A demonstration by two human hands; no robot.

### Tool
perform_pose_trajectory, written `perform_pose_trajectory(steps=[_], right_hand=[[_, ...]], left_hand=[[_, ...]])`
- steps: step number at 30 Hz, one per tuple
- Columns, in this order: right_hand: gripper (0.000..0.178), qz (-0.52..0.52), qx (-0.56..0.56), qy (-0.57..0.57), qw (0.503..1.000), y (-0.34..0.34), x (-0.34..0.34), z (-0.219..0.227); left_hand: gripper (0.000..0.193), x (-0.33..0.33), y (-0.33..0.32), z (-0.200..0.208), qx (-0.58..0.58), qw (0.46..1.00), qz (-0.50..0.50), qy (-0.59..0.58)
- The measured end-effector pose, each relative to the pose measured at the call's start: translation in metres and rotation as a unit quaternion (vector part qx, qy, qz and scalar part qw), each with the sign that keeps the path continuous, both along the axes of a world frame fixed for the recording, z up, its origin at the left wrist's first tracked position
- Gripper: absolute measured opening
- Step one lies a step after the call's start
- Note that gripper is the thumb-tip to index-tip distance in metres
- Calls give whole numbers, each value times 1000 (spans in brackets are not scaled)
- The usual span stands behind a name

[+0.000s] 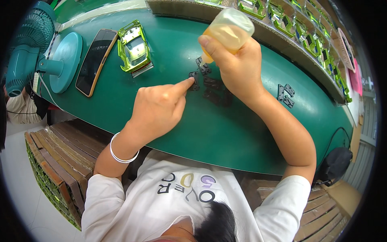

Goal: The person attaches pieces to a model car shell, sets the shell aside, arranges small plastic components on the table, and applies adhesive onto the components from a squeeze bottle.

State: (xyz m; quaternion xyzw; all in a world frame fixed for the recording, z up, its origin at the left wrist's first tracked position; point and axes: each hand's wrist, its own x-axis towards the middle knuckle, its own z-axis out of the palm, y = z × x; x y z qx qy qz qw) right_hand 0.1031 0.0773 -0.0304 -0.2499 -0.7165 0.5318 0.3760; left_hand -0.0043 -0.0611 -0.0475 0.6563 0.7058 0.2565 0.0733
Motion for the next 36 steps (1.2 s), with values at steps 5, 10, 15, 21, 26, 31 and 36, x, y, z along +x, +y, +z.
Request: perform_pose_trajectory(steps=[5,10,15,21,26,31,36], right_hand=[[20,-6,-96,-12,995,-4,7,6],[20,31,-56,-27,998,-14,11,5],[18,57,-28,-25,998,-20,7,-1],[16,75,-8,-49,996,-22,7,-3],[15,72,3,-62,995,-22,6,-5],[14,66,10,-38,997,-23,4,-6],[13,61,16,-47,997,-23,7,-2]], left_hand=[[21,-8,3,1,-20,996,27,-78],[19,-12,6,3,-48,989,38,-136],[19,-12,6,4,-48,989,39,-137],[17,-11,7,5,-47,989,45,-134],[17,-11,7,5,-48,990,44,-127],[17,-11,7,6,-59,990,45,-117],[17,-10,7,6,-60,991,45,-110]])
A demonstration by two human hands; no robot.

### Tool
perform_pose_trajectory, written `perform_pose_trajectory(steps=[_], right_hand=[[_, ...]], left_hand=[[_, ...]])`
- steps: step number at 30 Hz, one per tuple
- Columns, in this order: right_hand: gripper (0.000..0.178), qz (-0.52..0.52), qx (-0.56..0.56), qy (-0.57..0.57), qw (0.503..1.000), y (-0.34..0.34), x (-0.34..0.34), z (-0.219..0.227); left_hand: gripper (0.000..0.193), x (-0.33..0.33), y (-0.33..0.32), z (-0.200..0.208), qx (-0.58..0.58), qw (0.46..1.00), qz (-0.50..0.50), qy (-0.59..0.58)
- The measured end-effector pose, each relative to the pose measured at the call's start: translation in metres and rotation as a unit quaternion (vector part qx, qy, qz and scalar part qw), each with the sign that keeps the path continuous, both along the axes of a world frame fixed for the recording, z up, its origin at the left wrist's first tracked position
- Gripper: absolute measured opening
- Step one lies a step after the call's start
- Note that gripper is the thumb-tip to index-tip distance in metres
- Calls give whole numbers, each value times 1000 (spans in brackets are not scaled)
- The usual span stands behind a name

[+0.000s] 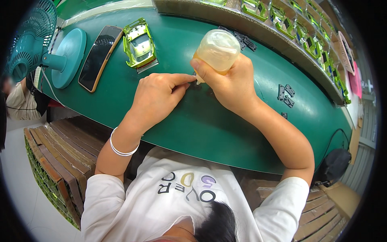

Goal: The person attaches pieces to a model car shell, sets the shell aside, arranges small plastic components on the table, and applies adhesive onto the components from a squeeze bottle.

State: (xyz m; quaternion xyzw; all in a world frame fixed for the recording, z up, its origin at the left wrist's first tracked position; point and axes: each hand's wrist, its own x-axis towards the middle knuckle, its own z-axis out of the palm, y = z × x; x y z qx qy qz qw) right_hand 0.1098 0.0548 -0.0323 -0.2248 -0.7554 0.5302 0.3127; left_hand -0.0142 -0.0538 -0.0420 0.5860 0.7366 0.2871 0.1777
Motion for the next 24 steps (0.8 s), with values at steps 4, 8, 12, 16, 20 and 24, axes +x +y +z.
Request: perform_pose_trajectory(steps=[4,8,12,16,20,24], right_hand=[[15,-51,-44,29,997,2,4,7],[24,-104,-130,80,983,11,10,14],[30,-109,-141,133,975,12,18,21],[33,-114,-28,87,989,4,21,28],[48,-27,491,42,870,4,24,22],[50,-16,595,-55,802,-17,24,22]], left_hand=[[17,-1,0,-4,20,1000,-6,6],[18,-1,-1,-9,42,999,-1,-6],[17,-1,0,-8,67,996,27,-47],[21,-5,-1,-6,146,965,56,-211],[41,2,-12,9,-2,841,-104,-530],[43,16,-18,18,-34,799,-125,-587]])
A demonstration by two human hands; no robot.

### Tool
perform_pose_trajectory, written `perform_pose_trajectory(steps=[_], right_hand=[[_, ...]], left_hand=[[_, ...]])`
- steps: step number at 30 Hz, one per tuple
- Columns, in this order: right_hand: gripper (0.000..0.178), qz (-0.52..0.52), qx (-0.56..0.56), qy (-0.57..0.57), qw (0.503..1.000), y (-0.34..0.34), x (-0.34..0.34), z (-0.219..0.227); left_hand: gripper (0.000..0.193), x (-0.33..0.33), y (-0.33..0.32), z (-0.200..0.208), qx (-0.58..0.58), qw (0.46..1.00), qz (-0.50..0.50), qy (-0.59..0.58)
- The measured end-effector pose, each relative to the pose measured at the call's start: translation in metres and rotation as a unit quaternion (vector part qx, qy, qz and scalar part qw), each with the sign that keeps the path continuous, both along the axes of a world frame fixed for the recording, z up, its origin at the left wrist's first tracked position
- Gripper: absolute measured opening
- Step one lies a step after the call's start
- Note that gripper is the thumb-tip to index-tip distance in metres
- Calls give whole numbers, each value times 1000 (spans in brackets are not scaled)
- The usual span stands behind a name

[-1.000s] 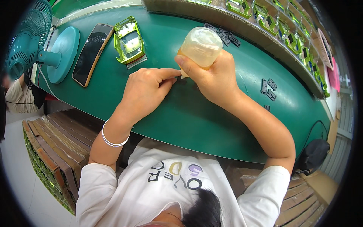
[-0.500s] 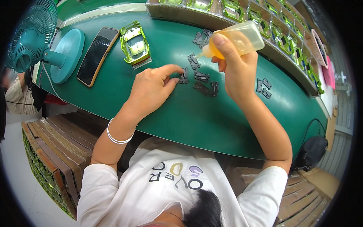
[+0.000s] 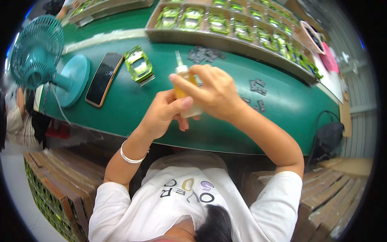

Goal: The person attaches pieces to a model car shell, sets the shell aside, arranges small plastic components on the table, and applies adhesive onto the components from a squeeze bottle.

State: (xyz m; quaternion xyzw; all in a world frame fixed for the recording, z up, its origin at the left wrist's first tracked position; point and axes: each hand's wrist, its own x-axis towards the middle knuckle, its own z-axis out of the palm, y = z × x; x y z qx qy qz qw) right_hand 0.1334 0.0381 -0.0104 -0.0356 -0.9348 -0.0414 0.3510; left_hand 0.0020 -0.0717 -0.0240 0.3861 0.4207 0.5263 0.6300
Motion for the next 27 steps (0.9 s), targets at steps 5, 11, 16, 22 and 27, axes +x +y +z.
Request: perform_pose_trajectory(steps=[5,11,16,22,27], right_hand=[[40,-24,-420,97,902,-13,7,5],[49,-60,-468,53,880,-11,10,29],[38,-27,-606,182,774,15,24,22],[32,-93,-522,239,814,104,65,32],[37,-323,-368,273,828,241,149,38]], left_hand=[[38,3,9,6,23,994,77,81],[31,12,42,16,274,697,239,618],[41,32,60,27,303,726,207,581],[32,29,62,12,294,768,208,529],[24,25,63,2,260,802,192,503]])
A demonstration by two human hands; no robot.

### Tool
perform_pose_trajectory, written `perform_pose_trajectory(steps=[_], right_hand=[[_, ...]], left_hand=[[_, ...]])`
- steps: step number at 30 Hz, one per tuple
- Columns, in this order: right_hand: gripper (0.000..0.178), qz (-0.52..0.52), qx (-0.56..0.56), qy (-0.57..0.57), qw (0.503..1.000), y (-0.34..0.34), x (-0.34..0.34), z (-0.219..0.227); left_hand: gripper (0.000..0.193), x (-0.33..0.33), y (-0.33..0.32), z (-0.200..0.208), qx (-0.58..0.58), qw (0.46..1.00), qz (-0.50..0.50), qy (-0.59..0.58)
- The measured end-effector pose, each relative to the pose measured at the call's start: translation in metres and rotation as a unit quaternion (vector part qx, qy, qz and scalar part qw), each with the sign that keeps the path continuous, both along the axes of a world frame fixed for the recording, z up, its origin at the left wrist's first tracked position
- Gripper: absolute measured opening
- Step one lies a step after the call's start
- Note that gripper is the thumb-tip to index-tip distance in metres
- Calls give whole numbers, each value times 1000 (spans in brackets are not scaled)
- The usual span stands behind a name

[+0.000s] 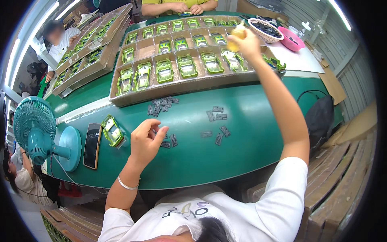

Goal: The person attaches pieces to a model car shell, sets the shell aside, arranges small plastic components on the table, and applies adhesive onto the components from a squeeze bottle.

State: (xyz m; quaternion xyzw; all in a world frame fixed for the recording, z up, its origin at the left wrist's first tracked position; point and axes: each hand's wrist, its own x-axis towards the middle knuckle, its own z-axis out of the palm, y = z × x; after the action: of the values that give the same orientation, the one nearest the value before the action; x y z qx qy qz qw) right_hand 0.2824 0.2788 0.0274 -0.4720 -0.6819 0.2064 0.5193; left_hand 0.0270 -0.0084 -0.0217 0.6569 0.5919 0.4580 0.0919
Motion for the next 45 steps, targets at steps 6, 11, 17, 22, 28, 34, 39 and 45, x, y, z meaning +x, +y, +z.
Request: perform_pose_trajectory(steps=[6,11,17,22,28,34,39,45], right_hand=[[46,-237,-55,-106,964,119,81,-11],[45,-288,-121,-199,929,160,78,-24],[49,-316,-132,-212,915,175,90,-14],[50,-355,-136,-239,894,215,171,-16],[30,168,-469,-207,842,236,275,-50],[37,-16,-370,-139,919,229,300,-88],[39,-20,-354,-166,920,233,329,-44],[26,-83,-338,-150,926,205,283,-80]], left_hand=[[16,2,0,2,-10,1000,-22,12],[14,-4,0,0,-27,999,-22,10],[13,-4,-5,2,-54,998,-27,7],[13,8,0,-1,-68,997,-40,16],[14,12,6,36,-66,995,-67,13],[115,-13,9,46,145,965,-217,-34],[112,-47,13,53,205,953,-224,-17],[108,-42,31,77,244,938,-244,-14]])
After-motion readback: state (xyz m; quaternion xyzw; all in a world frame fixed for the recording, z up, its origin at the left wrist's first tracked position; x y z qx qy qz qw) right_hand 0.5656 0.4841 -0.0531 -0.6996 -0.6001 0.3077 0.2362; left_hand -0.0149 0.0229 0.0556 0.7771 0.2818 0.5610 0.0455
